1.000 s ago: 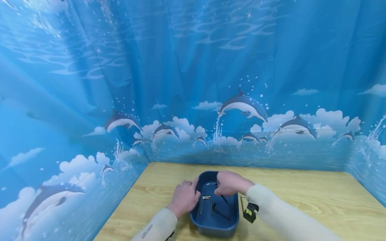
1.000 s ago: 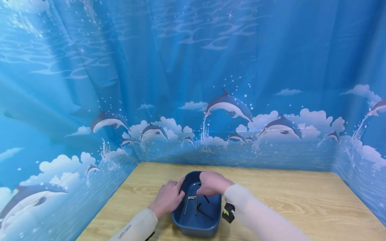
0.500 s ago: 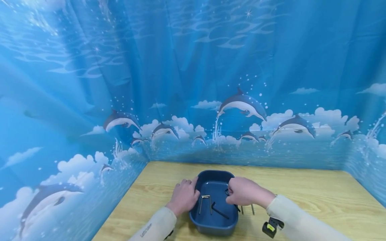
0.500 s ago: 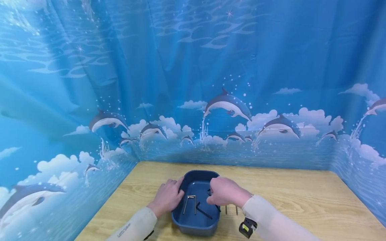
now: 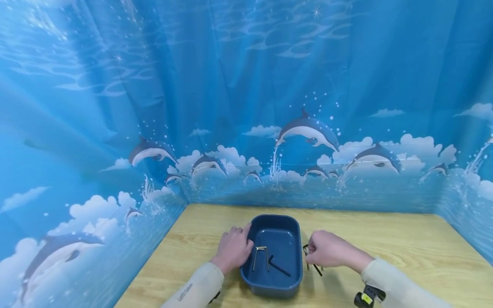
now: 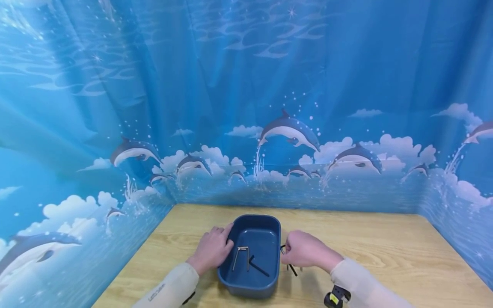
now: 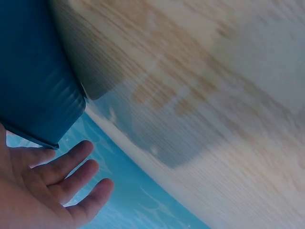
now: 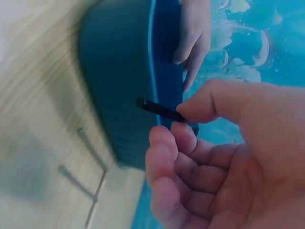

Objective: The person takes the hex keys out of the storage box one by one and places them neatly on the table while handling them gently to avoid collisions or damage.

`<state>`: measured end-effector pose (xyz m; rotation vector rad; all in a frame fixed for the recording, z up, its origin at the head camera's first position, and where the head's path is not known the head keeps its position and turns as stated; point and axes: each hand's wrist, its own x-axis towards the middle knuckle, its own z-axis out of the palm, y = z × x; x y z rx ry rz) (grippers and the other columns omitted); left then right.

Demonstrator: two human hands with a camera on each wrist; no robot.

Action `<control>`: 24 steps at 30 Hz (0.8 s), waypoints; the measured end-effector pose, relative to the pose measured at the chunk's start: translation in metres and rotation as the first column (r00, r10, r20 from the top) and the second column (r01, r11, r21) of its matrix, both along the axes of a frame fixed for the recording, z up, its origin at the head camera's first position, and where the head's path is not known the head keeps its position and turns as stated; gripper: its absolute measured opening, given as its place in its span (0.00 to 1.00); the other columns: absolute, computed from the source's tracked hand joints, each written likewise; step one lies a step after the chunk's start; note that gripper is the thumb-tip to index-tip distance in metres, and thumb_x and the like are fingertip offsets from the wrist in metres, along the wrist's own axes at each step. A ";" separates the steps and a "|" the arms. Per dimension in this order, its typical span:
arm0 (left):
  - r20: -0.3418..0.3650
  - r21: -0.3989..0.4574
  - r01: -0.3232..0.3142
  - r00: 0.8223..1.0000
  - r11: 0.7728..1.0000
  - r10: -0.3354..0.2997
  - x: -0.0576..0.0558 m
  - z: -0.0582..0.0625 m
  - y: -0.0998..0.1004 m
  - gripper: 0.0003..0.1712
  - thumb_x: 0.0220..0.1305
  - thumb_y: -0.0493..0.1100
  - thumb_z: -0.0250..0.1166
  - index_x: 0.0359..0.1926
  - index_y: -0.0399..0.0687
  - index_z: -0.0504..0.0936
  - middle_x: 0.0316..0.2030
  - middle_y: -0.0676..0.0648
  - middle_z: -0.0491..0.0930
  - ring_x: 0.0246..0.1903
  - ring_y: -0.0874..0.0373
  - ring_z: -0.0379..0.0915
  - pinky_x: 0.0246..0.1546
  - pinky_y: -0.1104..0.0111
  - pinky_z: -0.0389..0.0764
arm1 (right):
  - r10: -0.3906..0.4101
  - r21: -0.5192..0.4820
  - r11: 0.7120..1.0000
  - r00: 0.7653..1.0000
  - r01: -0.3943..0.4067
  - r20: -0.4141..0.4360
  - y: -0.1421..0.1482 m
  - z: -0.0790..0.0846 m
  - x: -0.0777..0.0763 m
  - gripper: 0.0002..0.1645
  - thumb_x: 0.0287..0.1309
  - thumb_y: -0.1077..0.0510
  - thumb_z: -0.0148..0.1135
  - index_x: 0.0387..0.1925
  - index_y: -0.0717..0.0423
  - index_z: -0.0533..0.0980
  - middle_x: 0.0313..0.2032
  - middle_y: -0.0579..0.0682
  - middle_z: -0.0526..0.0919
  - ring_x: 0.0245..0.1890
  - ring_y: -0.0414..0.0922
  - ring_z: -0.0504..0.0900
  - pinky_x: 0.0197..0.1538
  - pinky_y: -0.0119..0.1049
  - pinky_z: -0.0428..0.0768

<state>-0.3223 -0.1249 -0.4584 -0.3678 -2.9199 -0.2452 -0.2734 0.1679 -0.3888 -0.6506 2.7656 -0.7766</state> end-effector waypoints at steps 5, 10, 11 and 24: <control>0.014 0.011 0.003 1.000 1.000 -0.003 0.001 0.003 0.000 0.32 0.72 0.51 0.52 0.73 0.48 0.67 0.58 0.41 0.80 0.59 0.44 0.73 0.58 0.44 0.75 | -0.037 -0.012 0.999 0.999 0.038 0.037 0.016 -0.008 0.002 0.25 0.52 0.59 0.62 0.08 0.45 0.61 0.07 0.37 0.61 0.10 0.36 0.57 0.24 0.32 0.68; 0.017 0.011 0.002 1.000 1.000 -0.003 0.001 0.005 0.001 0.32 0.72 0.51 0.52 0.74 0.47 0.67 0.59 0.40 0.80 0.60 0.44 0.73 0.58 0.43 0.75 | -0.096 0.003 0.995 0.993 0.096 0.062 0.030 -0.016 0.002 0.23 0.53 0.59 0.63 0.09 0.46 0.64 0.08 0.39 0.66 0.11 0.36 0.58 0.23 0.31 0.67; 0.016 0.011 0.003 1.000 1.000 -0.003 0.001 0.005 0.001 0.32 0.72 0.51 0.52 0.74 0.47 0.67 0.59 0.40 0.80 0.60 0.44 0.73 0.58 0.43 0.75 | -0.110 0.010 0.994 0.992 0.110 0.060 0.032 -0.018 0.002 0.23 0.53 0.59 0.63 0.09 0.46 0.65 0.08 0.39 0.67 0.11 0.36 0.58 0.22 0.31 0.66; 0.045 0.021 -0.007 0.999 1.000 0.007 0.003 0.006 0.001 0.32 0.73 0.51 0.51 0.74 0.48 0.67 0.59 0.40 0.79 0.61 0.43 0.72 0.59 0.44 0.74 | -0.271 0.081 0.961 0.959 0.264 0.081 0.051 -0.044 -0.005 0.27 0.57 0.53 0.69 0.07 0.48 0.68 0.06 0.40 0.63 0.09 0.36 0.55 0.20 0.30 0.62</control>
